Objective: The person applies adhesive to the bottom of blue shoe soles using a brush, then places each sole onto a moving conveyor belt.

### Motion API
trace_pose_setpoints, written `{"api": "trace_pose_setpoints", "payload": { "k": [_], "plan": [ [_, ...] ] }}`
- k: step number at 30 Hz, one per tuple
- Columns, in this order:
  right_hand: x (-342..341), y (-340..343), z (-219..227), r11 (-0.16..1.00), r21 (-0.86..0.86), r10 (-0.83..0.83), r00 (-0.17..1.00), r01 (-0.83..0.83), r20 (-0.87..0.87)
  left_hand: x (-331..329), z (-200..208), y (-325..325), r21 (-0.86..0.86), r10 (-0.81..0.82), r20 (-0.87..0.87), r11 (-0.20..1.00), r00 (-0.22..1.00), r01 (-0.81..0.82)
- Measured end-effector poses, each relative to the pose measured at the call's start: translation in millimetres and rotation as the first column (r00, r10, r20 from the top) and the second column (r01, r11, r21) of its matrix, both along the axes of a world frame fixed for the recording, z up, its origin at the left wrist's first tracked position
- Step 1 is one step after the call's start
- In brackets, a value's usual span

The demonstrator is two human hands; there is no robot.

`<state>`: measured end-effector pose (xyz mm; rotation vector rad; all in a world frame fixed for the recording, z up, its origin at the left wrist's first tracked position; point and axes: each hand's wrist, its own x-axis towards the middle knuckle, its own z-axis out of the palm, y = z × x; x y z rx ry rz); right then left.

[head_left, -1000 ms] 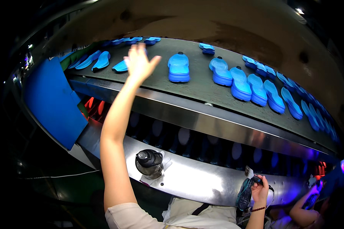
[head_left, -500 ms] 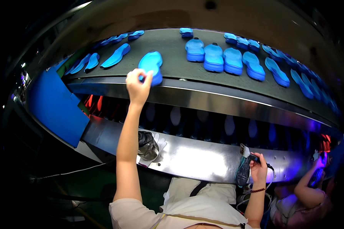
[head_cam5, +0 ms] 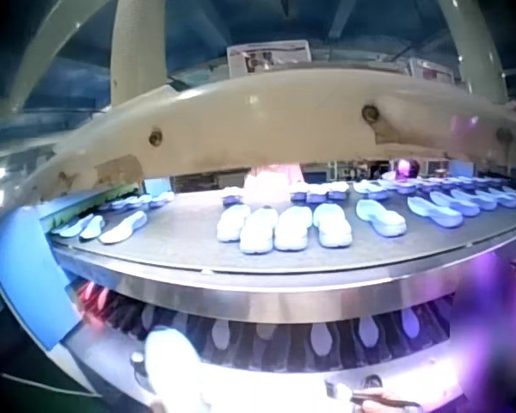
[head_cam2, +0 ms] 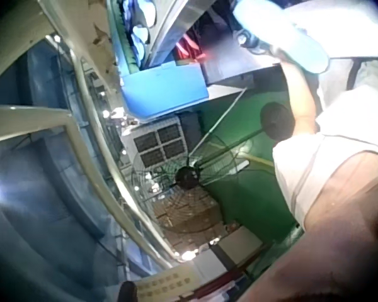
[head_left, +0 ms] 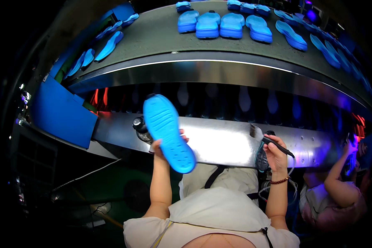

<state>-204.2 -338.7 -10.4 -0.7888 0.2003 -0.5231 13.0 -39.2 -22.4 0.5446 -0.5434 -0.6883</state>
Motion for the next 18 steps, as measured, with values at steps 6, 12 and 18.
{"api": "trace_pose_setpoints", "payload": {
  "k": [6,12,18],
  "plan": [
    [23.7,20.0,13.2,0.961,-0.227,0.158,0.987,-0.158,-0.020,-58.7,-14.5,-90.1,0.035,-0.402,-0.342,0.898,0.850,0.439],
    [49.8,6.1,5.0,0.985,-0.156,0.065,0.996,-0.074,-0.068,-92.9,-3.9,-134.4,0.044,-0.441,-0.424,0.862,0.791,0.504],
    [61.6,0.7,23.9,0.906,-0.420,-0.106,0.986,0.044,-0.125,-106.8,1.1,-142.0,0.114,-0.336,-0.462,0.895,0.821,0.431]
  ]
}}
